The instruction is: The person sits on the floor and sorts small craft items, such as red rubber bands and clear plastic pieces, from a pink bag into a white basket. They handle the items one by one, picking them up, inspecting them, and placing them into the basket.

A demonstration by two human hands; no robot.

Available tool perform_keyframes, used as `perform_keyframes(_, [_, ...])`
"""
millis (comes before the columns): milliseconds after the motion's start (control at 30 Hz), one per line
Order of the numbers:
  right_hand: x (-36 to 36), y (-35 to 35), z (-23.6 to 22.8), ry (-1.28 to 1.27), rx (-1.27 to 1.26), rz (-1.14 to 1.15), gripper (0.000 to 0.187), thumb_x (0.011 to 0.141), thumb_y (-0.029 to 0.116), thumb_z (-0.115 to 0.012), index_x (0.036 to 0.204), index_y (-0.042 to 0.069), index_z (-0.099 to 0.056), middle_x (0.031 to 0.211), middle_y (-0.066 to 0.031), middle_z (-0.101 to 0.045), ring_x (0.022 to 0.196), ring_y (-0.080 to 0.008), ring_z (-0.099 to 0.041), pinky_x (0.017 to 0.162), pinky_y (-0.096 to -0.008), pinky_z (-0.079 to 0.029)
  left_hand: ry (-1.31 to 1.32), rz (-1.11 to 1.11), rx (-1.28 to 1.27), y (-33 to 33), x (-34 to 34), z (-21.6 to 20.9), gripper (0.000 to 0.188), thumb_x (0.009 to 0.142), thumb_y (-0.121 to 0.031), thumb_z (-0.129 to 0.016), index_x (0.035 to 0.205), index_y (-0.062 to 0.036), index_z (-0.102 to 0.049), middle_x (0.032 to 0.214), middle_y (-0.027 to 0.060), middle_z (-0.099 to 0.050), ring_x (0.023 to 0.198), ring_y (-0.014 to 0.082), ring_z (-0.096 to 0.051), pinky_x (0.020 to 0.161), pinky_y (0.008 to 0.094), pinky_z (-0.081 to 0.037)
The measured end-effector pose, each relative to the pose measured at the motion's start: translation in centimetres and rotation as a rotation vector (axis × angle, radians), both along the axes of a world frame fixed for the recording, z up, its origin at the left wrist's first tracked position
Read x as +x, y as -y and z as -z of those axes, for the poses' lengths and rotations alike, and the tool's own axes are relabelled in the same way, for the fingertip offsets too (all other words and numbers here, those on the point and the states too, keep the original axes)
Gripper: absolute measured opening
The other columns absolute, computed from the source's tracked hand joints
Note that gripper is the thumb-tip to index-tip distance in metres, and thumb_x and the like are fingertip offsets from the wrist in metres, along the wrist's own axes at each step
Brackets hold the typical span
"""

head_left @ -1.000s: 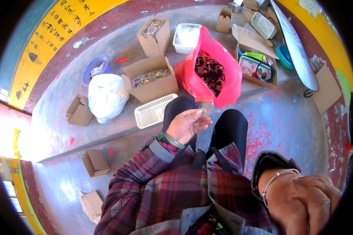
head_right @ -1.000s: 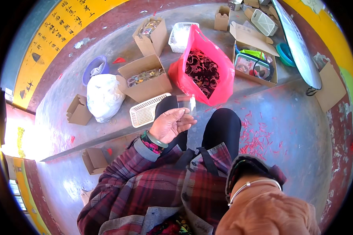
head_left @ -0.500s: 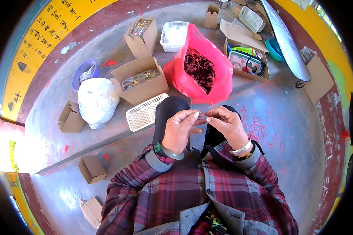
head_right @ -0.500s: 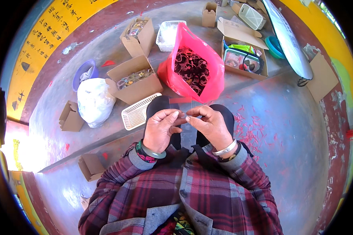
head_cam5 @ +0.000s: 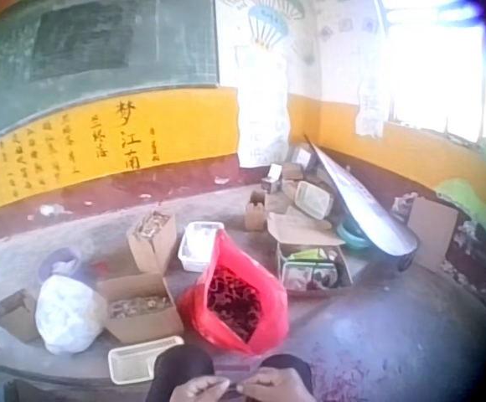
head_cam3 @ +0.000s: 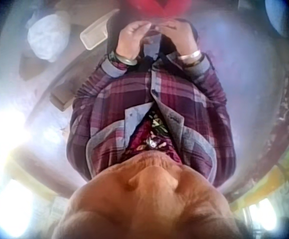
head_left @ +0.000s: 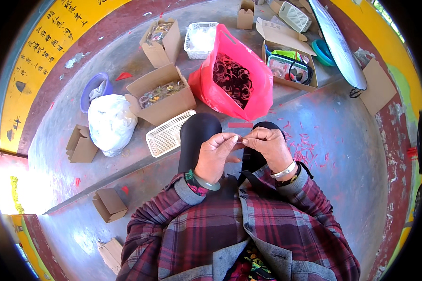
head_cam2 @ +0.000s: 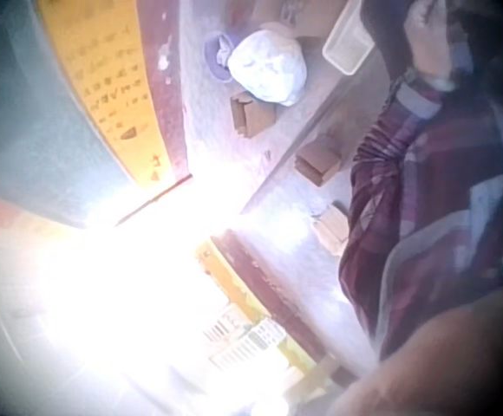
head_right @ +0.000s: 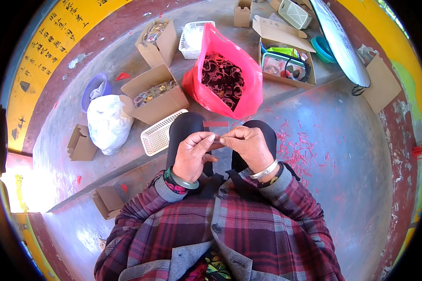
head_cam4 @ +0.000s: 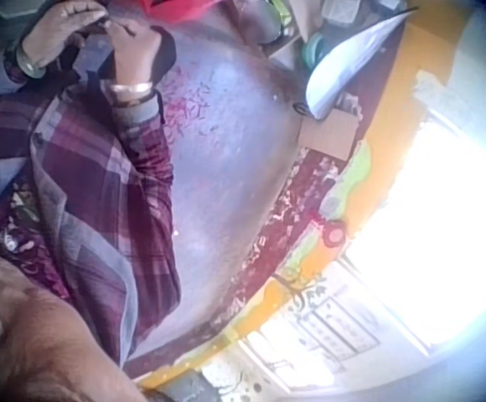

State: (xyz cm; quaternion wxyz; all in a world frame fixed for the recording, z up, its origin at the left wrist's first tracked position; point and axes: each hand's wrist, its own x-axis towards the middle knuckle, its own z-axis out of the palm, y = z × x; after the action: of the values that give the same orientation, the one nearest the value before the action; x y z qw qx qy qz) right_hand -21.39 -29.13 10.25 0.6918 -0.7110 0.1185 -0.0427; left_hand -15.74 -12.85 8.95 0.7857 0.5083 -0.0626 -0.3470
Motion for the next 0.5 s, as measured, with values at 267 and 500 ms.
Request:
perform_keyframes(267, [0.04, 0.35, 0.26, 0.01, -0.023, -0.002, 0.01, 0.076, 0.005, -0.067, 0.08, -0.004, -0.068, 0.073, -0.0069, -0.062, 0.069, -0.0104, -0.055, 0.063, -0.0243, -0.043, 0.007, 0.002, 0.024, 0.03, 0.08, 0.16, 0.021, 0.091, -0.015, -0.056, 0.103, 0.0009, -0.06, 0.096, 0.0078, -0.064, 0.092, 0.0145, -0.062, 0.058, 0.0237, -0.052])
perform_keyframes(500, [0.04, 0.16, 0.19, -0.069, 0.109, 0.014, 0.009, 0.076, 0.003, -0.07, 0.072, -0.002, -0.063, 0.067, -0.001, -0.059, 0.064, -0.0064, -0.052, 0.061, -0.0209, -0.04, -0.017, 0.021, 0.018, 0.15, 0.14, 0.31, 0.02, 0.089, -0.015, -0.059, 0.102, -0.0005, -0.06, 0.093, 0.0046, -0.062, 0.082, 0.0097, -0.059, 0.058, 0.0232, -0.052])
